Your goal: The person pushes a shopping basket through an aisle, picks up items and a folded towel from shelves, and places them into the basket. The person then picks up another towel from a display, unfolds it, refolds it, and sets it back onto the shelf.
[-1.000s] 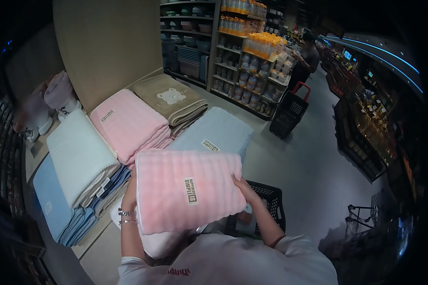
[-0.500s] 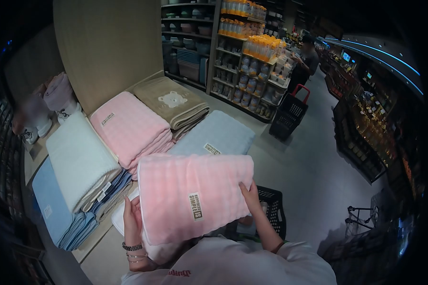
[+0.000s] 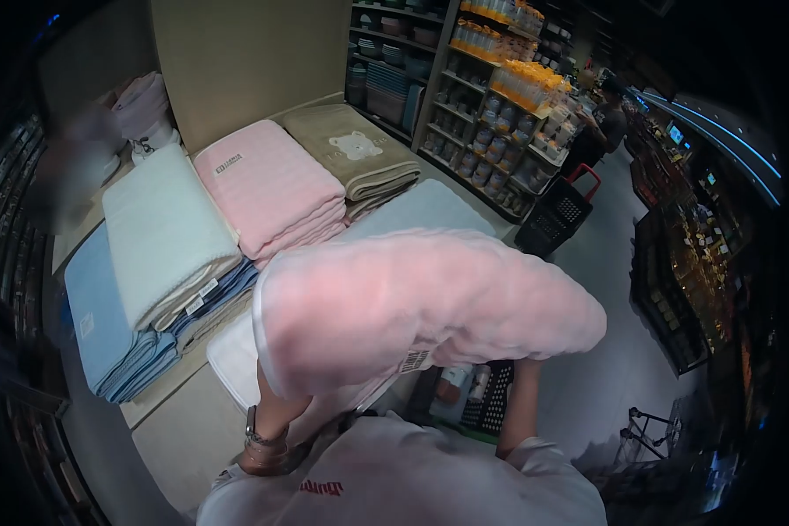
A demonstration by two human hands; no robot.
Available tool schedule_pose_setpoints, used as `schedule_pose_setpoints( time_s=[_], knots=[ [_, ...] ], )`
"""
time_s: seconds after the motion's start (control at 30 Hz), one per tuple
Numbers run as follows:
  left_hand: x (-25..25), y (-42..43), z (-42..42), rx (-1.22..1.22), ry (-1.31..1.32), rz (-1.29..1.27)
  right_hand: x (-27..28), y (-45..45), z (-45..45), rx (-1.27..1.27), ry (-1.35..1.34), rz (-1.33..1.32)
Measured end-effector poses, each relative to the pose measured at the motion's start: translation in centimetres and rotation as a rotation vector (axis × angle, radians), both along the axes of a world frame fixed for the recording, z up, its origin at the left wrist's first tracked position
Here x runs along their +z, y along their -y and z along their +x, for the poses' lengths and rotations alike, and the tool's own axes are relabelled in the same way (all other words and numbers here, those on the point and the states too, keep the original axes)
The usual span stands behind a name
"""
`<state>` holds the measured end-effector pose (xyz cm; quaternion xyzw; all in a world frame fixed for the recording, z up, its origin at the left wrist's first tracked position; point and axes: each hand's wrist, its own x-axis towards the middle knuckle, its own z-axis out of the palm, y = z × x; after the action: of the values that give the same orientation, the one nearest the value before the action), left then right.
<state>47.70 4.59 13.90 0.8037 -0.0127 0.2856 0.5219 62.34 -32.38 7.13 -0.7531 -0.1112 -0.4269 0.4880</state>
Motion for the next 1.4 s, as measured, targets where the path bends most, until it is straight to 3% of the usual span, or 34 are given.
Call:
schedule_pose_setpoints(
  time_s=[0.07,0.13,0.27,0.3,0.37,0.67,0.8,0.9,0.93,1.0,1.07,1.13,1.17,1.27,1.33,1.4],
  knots=[
    [-0.7,0.8,1.8,-0.013,0.059,-0.195,2.6,0.2,0.8,0.078,-0.093,0.131],
    [1.0,2.1,2.8,-0.138,0.181,-0.196,3.7,-0.3,1.5,0.158,-0.185,0.221],
    [4.4,4.8,2.3,-0.151,0.397,0.141,2.5,-2.1,1.9,0.277,-0.317,0.324],
    [4.9,5.0,2.5,-0.077,0.518,0.408,2.0,-2.7,1.9,0.296,-0.343,0.339],
    [6.4,6.4,2.1,0.011,0.72,0.421,0.9,-3.8,1.6,0.32,-0.387,0.369],
    [9.0,2.1,0.9,-0.181,0.41,0.358,0.7,-6.2,1.3,0.365,-0.397,0.479],
    [5.5,0.3,1.0,-0.128,0.116,-0.273,7.4,-3.0,1.1,0.444,-0.324,0.587],
    [8.0,-1.2,0.4,0.094,0.216,0.235,10.7,-3.5,0.6,0.615,-0.513,0.596],
    [7.6,-1.8,0.7,0.134,0.154,0.096,10.7,-4.8,1.0,0.678,-0.65,0.53],
    [4.9,-3.3,2.2,0.211,0.021,-0.181,9.3,-7.8,3.9,0.784,-0.908,0.371],
    [-0.6,-5.7,4.0,0.21,-0.137,-0.233,2.8,-9.9,7.8,0.814,-1.153,0.287],
    [-6.4,-8.2,4.5,0.248,-0.379,-0.262,-2.7,-11.0,8.9,0.707,-1.256,0.282],
    [-7.7,-8.8,3.9,0.207,-0.356,-0.401,-3.9,-11.4,9.2,0.658,-1.298,0.275],
    [-9.2,-9.3,2.1,0.049,-0.301,-0.735,-1.6,-11.1,6.9,0.821,-1.289,0.399],
    [-7.4,-8.8,0.6,-0.097,-0.293,-0.845,-3.8,-8.5,6.8,0.926,-1.357,0.484],
    [-6.6,-8.4,-0.2,-0.122,-0.294,-0.318,-3.6,-7.7,6.3,0.985,-1.322,0.447]
  ],
)
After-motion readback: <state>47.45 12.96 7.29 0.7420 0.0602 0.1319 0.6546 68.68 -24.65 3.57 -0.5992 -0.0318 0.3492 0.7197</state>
